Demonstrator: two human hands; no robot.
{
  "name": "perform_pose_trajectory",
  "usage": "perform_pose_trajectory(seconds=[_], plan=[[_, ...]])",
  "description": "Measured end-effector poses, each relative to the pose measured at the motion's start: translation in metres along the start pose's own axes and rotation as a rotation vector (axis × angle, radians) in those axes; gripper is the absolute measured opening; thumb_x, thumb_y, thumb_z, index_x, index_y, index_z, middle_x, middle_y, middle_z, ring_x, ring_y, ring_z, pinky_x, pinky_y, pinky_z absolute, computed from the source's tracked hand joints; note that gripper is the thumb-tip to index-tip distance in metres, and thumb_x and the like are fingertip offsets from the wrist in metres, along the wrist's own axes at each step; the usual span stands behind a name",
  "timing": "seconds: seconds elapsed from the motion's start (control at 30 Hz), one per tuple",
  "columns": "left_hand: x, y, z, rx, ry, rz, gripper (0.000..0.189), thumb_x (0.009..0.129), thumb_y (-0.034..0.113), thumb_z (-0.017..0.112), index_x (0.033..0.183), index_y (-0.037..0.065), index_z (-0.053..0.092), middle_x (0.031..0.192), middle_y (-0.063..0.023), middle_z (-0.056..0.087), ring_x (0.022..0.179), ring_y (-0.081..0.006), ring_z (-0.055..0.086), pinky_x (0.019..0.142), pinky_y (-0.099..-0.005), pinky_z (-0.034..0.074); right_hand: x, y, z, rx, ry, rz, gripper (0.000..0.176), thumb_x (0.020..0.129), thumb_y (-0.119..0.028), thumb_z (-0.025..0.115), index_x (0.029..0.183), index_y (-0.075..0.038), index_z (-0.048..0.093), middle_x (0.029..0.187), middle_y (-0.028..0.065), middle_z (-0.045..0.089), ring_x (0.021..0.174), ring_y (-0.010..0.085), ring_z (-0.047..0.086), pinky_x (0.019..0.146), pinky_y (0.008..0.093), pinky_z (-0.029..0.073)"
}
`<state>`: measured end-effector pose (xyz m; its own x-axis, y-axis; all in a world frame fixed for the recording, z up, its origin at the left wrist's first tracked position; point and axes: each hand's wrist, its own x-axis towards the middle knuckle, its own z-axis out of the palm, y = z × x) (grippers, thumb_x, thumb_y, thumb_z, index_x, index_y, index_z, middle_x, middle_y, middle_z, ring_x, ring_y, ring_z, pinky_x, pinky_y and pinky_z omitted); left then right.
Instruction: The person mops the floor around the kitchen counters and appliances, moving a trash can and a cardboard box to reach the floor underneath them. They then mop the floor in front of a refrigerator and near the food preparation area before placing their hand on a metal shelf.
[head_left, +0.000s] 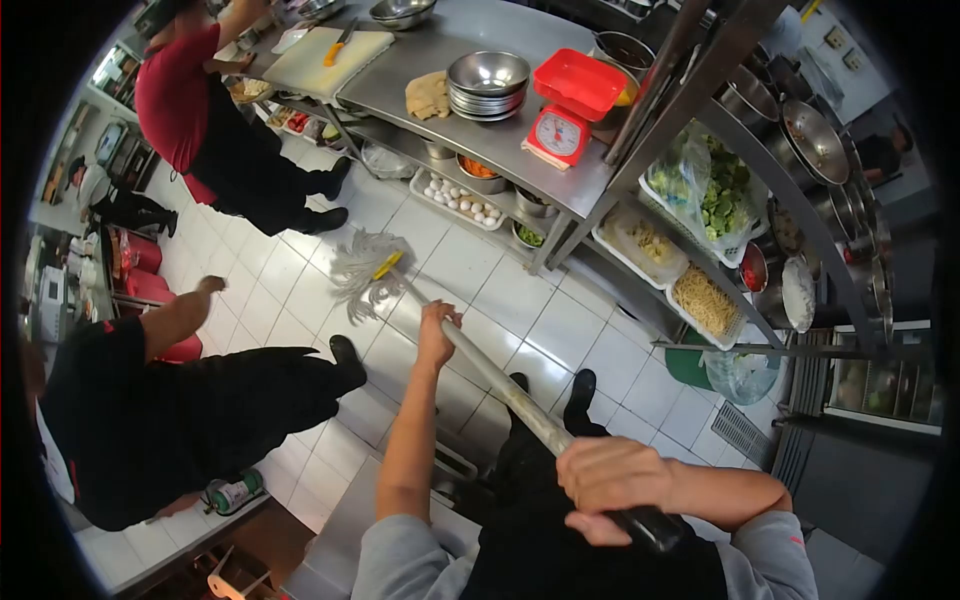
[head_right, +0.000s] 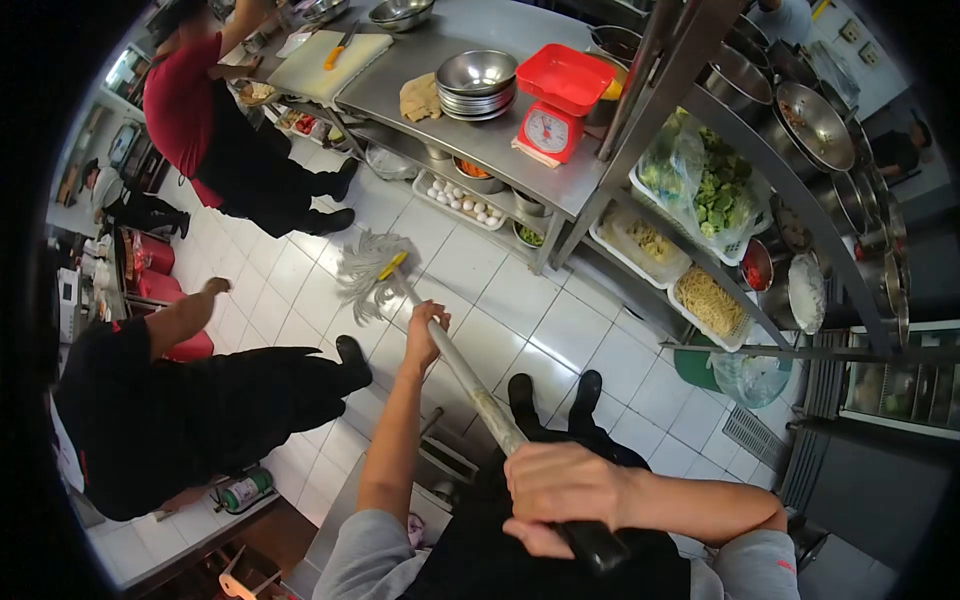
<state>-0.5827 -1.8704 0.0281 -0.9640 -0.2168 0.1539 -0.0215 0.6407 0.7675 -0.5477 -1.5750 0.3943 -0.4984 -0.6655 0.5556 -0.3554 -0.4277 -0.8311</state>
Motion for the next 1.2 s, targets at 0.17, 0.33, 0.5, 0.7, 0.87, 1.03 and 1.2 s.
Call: perform_pose_trajectory(seconds=[0.17,0.33,0.5,0.7,0.87,1.03,1.2], plan=[[0.058,-0.029,0.013,0.198,-0.045,0.052,0.027,0.083,0.007,0.066,0.110,0.004,0.065,0.127,-0.0251,0.057,0.121,-0.0432,0.053,0.103,-0.0471,0.044,0.013,0.036,-0.001,-0.121,-0.021,-0.045,0.014,0.077,0.011,0.066,0.086,0.003,0.058,0.068,0.0108,0.057,0.058,0.0287,0.058,0.063,0.0420,0.054],[0.099,-0.022,0.021,0.437,-0.248,-0.044,0.048,0.083,0.008,0.062,0.130,0.004,0.059,0.140,-0.0261,0.050,0.130,-0.0435,0.048,0.109,-0.0491,0.042,-0.016,0.081,-0.015,-0.199,0.167,0.057,0.012,0.079,0.008,0.064,0.084,-0.001,0.057,0.072,0.0102,0.059,0.063,0.0291,0.060,0.069,0.0430,0.053],[0.073,0.049,0.077,0.249,-0.516,0.293,0.023,0.062,-0.004,0.066,0.085,-0.003,0.065,0.100,-0.0269,0.066,0.106,-0.0423,0.060,0.098,-0.0458,0.049,-0.050,-0.045,-0.060,-0.230,0.266,0.266,0.014,0.080,0.002,0.069,0.075,-0.003,0.057,0.067,0.0076,0.057,0.060,0.0264,0.058,0.064,0.0397,0.052],[-0.006,0.246,0.114,-0.133,-0.737,0.437,0.039,0.089,0.036,0.068,0.069,0.003,0.060,0.073,-0.0196,0.063,0.075,-0.0425,0.062,0.071,-0.0494,0.050,-0.059,-0.220,-0.097,-0.202,0.504,0.225,0.032,0.085,-0.012,0.074,0.060,-0.010,0.054,0.050,0.0007,0.060,0.044,0.0147,0.061,0.052,0.0320,0.057],[-0.038,0.288,0.116,-0.268,-0.763,0.440,0.026,0.092,0.023,0.063,0.073,0.005,0.061,0.071,-0.0163,0.064,0.073,-0.0398,0.063,0.072,-0.0499,0.051,-0.067,-0.251,-0.107,-0.141,0.224,0.032,0.024,0.088,-0.009,0.069,0.070,-0.012,0.052,0.045,-0.0055,0.053,0.032,0.0059,0.049,0.035,0.0188,0.039],[-0.016,0.214,0.111,-0.214,-0.511,0.577,0.019,0.086,0.018,0.068,0.073,0.007,0.061,0.073,-0.0137,0.063,0.074,-0.0351,0.064,0.069,-0.0470,0.050,-0.048,-0.179,-0.073,-0.187,0.565,-0.099,0.028,0.088,-0.009,0.068,0.067,-0.014,0.052,0.044,-0.0068,0.054,0.032,0.0047,0.047,0.036,0.0189,0.039],[0.057,0.099,0.083,-0.047,-0.277,0.330,0.019,0.084,0.012,0.068,0.070,0.004,0.059,0.078,-0.0190,0.062,0.081,-0.0410,0.060,0.076,-0.0499,0.047,-0.025,-0.075,-0.075,-0.067,0.259,0.144,0.017,0.087,-0.007,0.062,0.074,-0.006,0.052,0.063,0.0052,0.057,0.051,0.0203,0.053,0.051,0.0358,0.046]])
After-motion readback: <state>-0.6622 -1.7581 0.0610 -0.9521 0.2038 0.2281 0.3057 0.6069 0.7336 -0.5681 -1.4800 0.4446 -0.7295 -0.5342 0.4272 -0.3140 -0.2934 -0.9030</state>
